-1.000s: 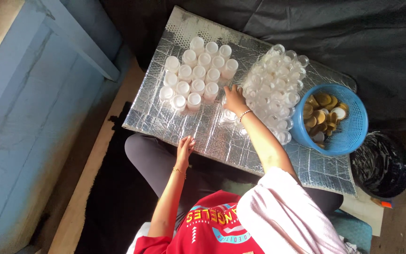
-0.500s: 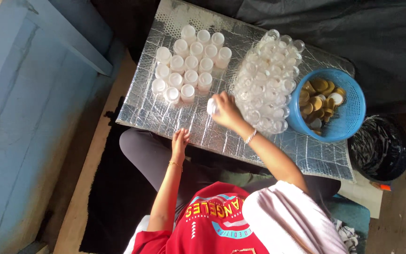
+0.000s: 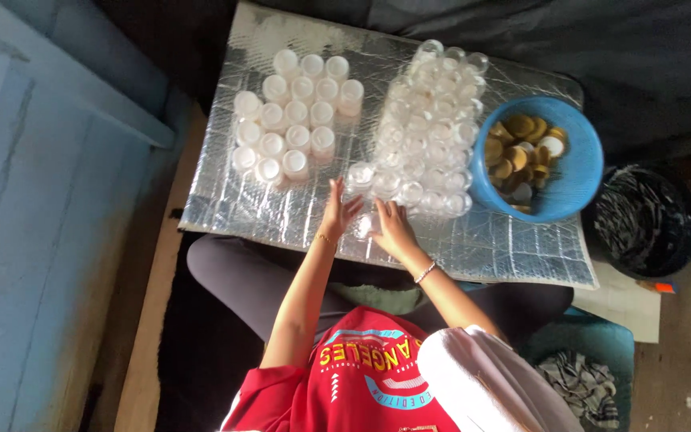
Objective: The person sits on the floor and repeatedly picks small white plastic containers from a pile, places a yellow lid into each, and sets the assembled unit aside. The person continues this cycle throughout the clip, handling containers and lids by hand.
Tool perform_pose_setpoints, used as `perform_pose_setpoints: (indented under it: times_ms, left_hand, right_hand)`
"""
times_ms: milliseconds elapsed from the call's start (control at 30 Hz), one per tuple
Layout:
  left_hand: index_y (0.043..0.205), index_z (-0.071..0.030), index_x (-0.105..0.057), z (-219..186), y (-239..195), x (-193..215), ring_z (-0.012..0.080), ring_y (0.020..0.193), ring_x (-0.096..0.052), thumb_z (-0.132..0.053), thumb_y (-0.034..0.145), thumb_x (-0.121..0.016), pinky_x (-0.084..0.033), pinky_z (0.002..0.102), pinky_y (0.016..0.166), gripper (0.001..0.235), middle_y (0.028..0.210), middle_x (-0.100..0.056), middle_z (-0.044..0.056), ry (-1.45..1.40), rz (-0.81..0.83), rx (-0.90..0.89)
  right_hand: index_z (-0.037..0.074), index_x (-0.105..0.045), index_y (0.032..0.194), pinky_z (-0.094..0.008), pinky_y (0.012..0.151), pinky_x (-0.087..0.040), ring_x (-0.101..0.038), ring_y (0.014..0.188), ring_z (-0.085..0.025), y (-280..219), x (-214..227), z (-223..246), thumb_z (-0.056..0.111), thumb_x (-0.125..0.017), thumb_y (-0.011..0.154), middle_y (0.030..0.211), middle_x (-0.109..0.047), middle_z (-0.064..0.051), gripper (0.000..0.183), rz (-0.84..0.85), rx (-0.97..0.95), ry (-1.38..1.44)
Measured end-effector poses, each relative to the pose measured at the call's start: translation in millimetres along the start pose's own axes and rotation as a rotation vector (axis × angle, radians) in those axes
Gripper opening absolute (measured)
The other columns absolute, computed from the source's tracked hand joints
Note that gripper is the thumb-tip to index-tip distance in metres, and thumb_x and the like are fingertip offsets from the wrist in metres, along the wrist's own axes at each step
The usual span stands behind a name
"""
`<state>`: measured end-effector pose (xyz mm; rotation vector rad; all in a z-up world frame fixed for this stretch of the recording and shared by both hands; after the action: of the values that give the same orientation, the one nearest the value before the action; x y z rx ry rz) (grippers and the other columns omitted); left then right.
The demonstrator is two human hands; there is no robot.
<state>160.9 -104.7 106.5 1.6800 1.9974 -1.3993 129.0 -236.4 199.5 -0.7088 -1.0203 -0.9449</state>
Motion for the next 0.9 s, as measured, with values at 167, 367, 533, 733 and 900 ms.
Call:
perform_pose_setpoints:
  times_ms: [167, 367, 533, 733, 900]
  left_hand:
    - [0.163, -0.028, -0.024, 12.5, 61.3, -6.7, 0.0536, 0.139, -0.037, -0.082, 0.097, -0.033, -0.029, 0.055, 0.120, 0.086, 0.171, 0.004, 0.006, -0.061, -0.065, -0.027]
    - [0.164, -0.029, -0.019, 7.5, 109.4, -4.2, 0.0609, 0.143, -0.023, -0.089, 0.092, -0.026, -0.028, 0.064, 0.117, 0.094, 0.171, 0.007, 0.007, 0.135, 0.013, -0.003]
    - [0.165, -0.029, -0.006, -37.5, 31.4, -49.4, 0.0553, 0.149, -0.001, -0.083, 0.096, -0.026, -0.015, 0.071, 0.116, 0.090, 0.169, 0.015, 0.015, 0.499, 0.025, -0.051]
    - [0.163, -0.021, -0.014, -32.2, -51.2, -3.2, 0.0526, 0.151, -0.005, -0.054, 0.104, -0.041, -0.017, 0.078, 0.111, 0.072, 0.164, 0.016, 0.021, 0.619, -0.031, -0.068]
    - [0.164, -0.017, -0.010, -26.8, -82.7, 56.4, 0.0497, 0.145, -0.032, -0.065, 0.103, -0.023, -0.030, 0.069, 0.109, 0.080, 0.163, -0.020, 0.026, 0.465, -0.169, 0.023]
  right_hand:
    - [-0.002, -0.044, 0.147, -0.051, 0.108, -0.040, -0.055, 0.120, -0.042, -34.1, 57.6, -8.7, 0.019, -0.089, 0.071, 0.125, -0.056, -0.026, 0.091, -0.171, 0.046, 0.137]
    - [-0.002, -0.058, 0.127, -0.053, 0.103, -0.045, -0.058, 0.115, -0.048, -75.6, 189.5, -152.9, 0.003, -0.070, 0.081, 0.120, -0.062, -0.028, 0.048, -0.599, -0.233, 0.268]
    - [0.034, -0.046, 0.149, -0.062, 0.105, -0.045, -0.046, 0.135, -0.051, -30.9, 198.1, -291.5, 0.019, -0.081, 0.071, 0.143, -0.053, -0.021, 0.087, -0.153, -0.609, 0.098]
    - [0.029, -0.027, 0.163, -0.079, 0.103, -0.038, -0.021, 0.144, -0.063, 28.5, 108.4, -348.0, 0.010, -0.094, 0.057, 0.170, -0.007, -0.014, 0.127, 0.304, -0.539, -0.103]
    - [0.021, -0.037, 0.159, -0.061, 0.124, -0.006, -0.023, 0.153, -0.046, 3.9, 171.3, -312.9, 0.017, -0.084, 0.075, 0.165, -0.029, -0.025, 0.096, 0.118, -0.575, 0.131]
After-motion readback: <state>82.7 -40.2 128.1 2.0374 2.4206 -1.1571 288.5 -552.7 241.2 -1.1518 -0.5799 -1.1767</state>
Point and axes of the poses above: each hand's wrist, its own y-axis towards the middle knuckle, its own x-axis out of the back of the hand, z = x × y, the point moved 8 cm from there along y, towards the middle knuckle
